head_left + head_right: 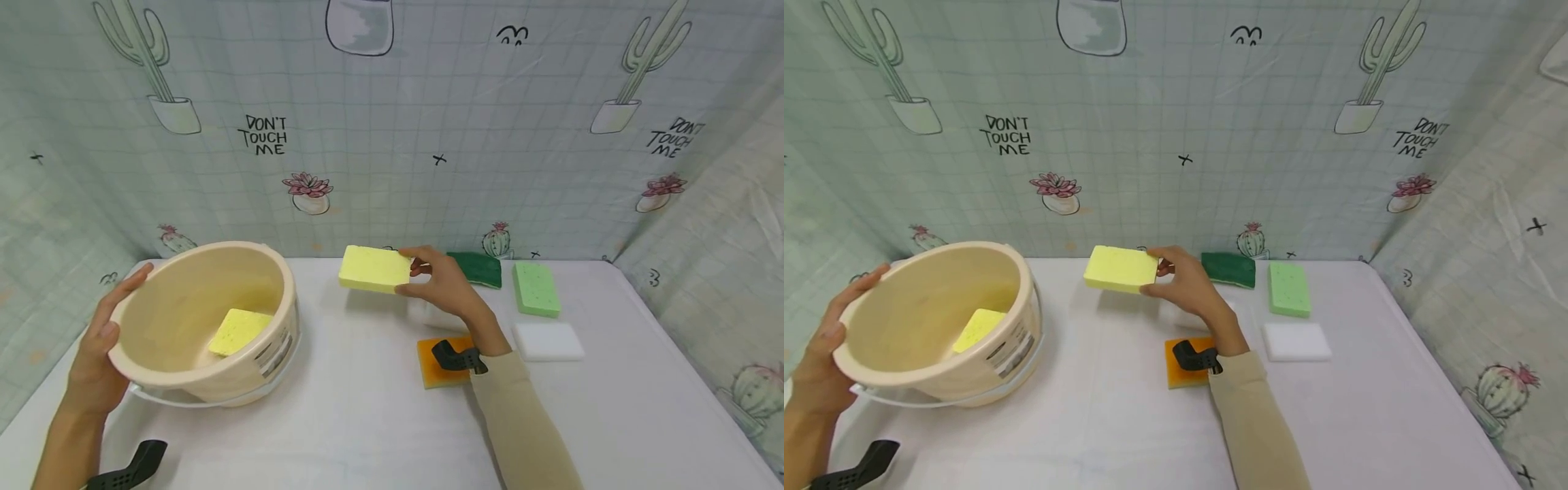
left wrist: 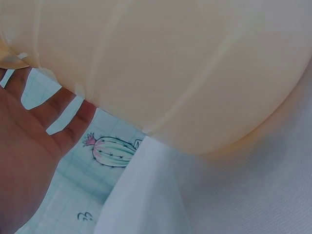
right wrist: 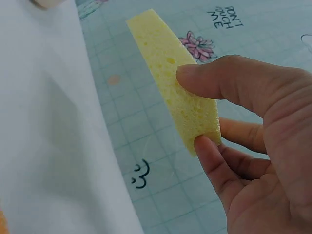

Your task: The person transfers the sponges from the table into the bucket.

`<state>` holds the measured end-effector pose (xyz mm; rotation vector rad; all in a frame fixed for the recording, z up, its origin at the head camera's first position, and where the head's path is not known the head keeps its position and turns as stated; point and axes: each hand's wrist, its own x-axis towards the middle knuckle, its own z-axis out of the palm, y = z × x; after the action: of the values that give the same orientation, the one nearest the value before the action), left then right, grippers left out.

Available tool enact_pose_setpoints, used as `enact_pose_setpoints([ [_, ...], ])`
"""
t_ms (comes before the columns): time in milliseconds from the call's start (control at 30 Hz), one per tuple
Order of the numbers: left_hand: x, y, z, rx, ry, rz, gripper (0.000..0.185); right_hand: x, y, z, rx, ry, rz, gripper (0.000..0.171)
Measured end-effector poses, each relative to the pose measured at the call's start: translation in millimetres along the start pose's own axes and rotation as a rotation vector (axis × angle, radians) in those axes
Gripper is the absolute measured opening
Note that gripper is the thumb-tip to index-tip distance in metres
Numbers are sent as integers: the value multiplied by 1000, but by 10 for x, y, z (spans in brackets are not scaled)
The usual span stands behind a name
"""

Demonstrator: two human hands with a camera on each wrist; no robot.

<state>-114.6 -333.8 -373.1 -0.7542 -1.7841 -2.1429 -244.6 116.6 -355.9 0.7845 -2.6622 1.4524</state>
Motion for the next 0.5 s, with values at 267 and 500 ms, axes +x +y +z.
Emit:
enact_pose_setpoints([
  [267, 3, 1, 26, 22, 30, -24, 58, 16, -203, -80, 25, 14, -58, 59],
  [500, 3, 16, 37, 28, 47, -40, 58, 67, -358, -102, 23, 30, -131, 59],
])
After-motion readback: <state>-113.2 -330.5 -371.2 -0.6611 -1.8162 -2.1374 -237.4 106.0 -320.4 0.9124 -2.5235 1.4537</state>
